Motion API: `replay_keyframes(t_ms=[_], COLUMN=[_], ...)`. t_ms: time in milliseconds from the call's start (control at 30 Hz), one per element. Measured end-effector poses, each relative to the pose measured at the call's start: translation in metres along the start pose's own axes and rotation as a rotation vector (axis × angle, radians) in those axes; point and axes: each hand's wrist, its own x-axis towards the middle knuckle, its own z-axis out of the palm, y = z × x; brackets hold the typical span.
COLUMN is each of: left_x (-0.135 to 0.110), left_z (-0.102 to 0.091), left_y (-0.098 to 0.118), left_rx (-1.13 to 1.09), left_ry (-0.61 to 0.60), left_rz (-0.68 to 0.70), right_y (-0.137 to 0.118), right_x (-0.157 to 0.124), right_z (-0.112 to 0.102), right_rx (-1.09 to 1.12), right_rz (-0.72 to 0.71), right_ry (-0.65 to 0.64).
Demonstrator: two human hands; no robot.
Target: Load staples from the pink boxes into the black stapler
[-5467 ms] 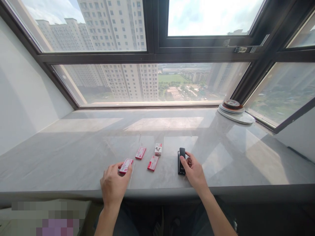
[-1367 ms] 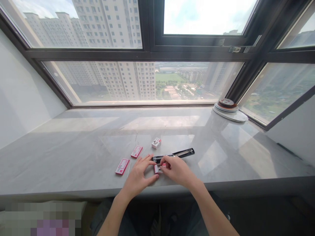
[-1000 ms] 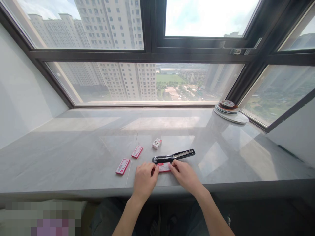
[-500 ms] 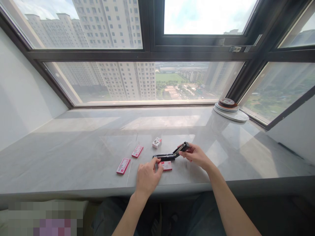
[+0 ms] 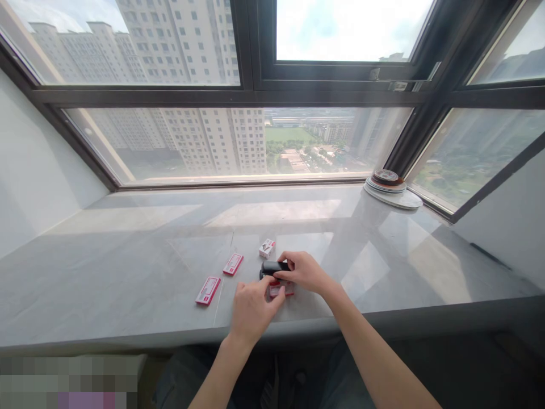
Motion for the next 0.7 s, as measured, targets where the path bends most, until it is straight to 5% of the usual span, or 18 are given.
replay_keyframes(t_ms=[200, 533, 700], left_x=[-0.007, -0.028, -0.017], left_z=[0.001, -0.051, -0.054], left_y=[-0.004, -0.101, -0.138], left_rx=[0.028, 0.415, 0.27], left_ry=[-0.031, 0.234, 0.25], left_rz=[0.132, -0.054, -0.055], right_y=[0.004, 0.009, 0.007], right_x=[-0.003, -0.008, -0.01], right_z=[-0.003, -0.003, -0.002], right_rx=[-0.064, -0.075, -0.088], right_rz=[0.02, 0.055, 0.056], right_ry=[0.025, 0.069, 0.081])
